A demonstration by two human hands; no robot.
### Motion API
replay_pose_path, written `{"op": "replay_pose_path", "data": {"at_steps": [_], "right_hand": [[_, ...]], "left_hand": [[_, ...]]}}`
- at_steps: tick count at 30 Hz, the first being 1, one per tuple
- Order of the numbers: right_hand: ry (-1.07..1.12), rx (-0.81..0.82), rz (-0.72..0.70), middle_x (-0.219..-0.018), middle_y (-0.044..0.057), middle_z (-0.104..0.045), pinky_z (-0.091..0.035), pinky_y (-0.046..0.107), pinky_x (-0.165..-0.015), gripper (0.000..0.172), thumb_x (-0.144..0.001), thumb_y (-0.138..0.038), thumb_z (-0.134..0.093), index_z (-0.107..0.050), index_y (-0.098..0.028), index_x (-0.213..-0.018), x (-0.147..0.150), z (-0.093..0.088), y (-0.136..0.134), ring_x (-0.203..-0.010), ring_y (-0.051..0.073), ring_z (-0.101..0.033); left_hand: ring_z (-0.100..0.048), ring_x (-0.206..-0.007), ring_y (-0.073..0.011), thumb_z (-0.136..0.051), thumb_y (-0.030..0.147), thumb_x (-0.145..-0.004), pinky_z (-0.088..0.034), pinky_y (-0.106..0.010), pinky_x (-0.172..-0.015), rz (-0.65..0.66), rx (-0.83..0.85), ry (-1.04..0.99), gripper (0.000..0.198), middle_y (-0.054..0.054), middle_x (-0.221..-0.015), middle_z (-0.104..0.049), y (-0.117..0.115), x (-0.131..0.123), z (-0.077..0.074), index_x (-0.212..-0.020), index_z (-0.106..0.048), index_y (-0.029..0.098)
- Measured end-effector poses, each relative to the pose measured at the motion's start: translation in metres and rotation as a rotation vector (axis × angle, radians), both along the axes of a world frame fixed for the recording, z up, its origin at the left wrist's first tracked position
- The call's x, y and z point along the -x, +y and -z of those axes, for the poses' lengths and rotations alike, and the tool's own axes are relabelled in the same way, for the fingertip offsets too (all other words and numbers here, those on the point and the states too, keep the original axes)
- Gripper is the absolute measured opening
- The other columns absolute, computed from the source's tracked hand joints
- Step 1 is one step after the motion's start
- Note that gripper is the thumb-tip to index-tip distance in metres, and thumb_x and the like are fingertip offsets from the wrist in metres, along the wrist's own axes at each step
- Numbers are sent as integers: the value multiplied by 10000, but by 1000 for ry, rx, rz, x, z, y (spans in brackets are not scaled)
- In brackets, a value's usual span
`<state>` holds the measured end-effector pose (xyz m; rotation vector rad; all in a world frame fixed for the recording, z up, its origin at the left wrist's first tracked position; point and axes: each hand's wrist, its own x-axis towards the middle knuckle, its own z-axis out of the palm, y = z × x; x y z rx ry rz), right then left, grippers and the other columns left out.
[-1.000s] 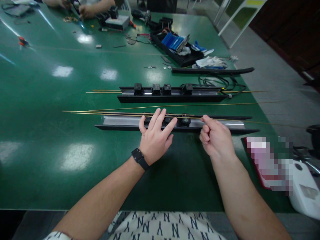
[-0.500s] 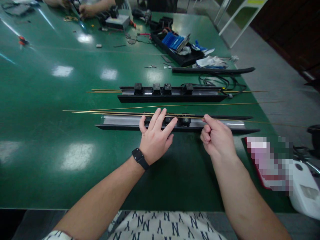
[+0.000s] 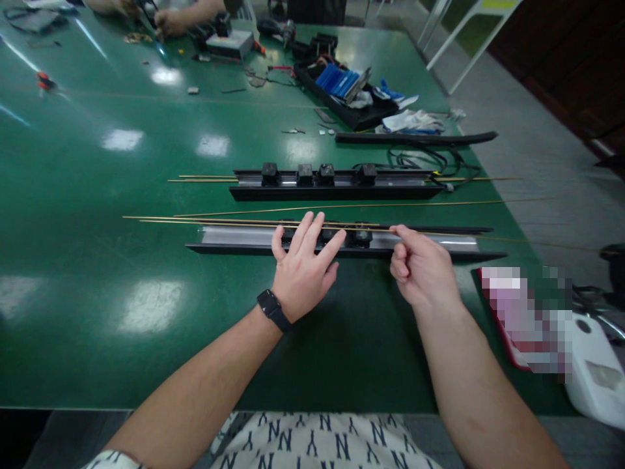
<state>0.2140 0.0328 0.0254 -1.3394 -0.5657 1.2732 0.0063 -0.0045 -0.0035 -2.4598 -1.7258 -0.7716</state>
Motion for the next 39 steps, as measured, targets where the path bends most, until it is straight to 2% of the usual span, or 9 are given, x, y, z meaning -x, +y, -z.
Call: {"op": "replay_pose_path", "data": {"at_steps": [39], "right_hand": [[-18, 5, 56, -475, -81, -495, -229, 158, -263, 251, -758, -313, -876, -672, -167, -780, -1, 3, 1, -304, 42, -369]], "left_hand": [[-354, -1586, -351, -669, 334, -944, -120, -660, -1248, -1, 13, 1, 545, -157, -1697, -402, 0, 0, -1, -1483, -586, 329]]}}
